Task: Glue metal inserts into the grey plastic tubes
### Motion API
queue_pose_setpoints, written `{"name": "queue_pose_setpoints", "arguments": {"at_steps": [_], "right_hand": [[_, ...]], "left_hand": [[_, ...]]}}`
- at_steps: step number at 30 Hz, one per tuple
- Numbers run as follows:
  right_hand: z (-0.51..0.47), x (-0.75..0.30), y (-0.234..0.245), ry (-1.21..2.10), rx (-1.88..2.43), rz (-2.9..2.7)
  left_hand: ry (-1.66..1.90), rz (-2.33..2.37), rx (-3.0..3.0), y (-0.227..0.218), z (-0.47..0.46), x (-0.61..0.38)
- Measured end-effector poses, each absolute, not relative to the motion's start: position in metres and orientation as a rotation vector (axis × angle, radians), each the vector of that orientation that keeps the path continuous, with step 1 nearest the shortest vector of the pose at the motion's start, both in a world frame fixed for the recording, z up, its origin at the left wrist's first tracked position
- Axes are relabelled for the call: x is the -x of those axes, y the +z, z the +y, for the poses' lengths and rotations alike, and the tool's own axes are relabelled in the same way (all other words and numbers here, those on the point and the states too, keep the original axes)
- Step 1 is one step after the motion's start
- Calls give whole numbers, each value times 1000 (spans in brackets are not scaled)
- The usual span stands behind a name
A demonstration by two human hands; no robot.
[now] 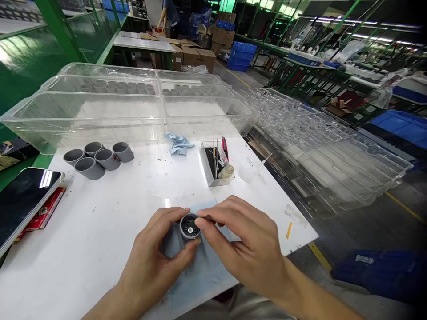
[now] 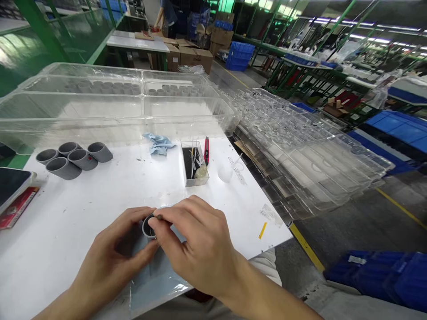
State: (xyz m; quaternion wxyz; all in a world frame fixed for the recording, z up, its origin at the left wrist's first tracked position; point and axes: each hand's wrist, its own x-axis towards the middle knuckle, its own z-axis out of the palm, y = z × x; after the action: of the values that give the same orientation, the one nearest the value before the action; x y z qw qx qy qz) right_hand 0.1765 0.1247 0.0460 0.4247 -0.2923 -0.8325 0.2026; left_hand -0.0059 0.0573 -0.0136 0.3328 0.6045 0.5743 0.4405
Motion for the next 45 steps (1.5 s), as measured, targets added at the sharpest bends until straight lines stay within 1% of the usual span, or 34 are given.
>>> {"name": "queue_pose_setpoints", "arguments": {"at_steps": [8,16,21,23,27,30,33,37,39,43,45], "right_hand": [[124,-185,46,303,747,-2149],[121,-185,49,285,740,-2180],[116,-198,72,365,758,-2104],[123,-209,81,265,781,-2010],[156,-225,87,-88,904,-1860],[179,-228,82,-195,999,-1857],[193,-224,73,-185,1044,-1913],[205,-216,61,-86,1242,-2186],[205,-216,62,-42,1265,-2224],[179,-223,78,-107,1128,-1954],[155,-226,88,-79,1064,-1825]], "left_hand": [[1152,1495,-1605,-16,56,7],[1134,1510,-1649,-15,57,6],[1128,1521,-1663,-15,57,6],[1125,1495,-1688,-14,56,7],[1130,1457,-1730,-12,55,6],[1154,1461,-1771,-12,54,3],[1173,1396,-1886,-12,53,1],[1181,1328,-1941,-14,52,2],[1179,1333,-1936,-14,51,3],[1171,1348,-1930,-14,51,2],[1166,1362,-1915,-12,52,1]]}}
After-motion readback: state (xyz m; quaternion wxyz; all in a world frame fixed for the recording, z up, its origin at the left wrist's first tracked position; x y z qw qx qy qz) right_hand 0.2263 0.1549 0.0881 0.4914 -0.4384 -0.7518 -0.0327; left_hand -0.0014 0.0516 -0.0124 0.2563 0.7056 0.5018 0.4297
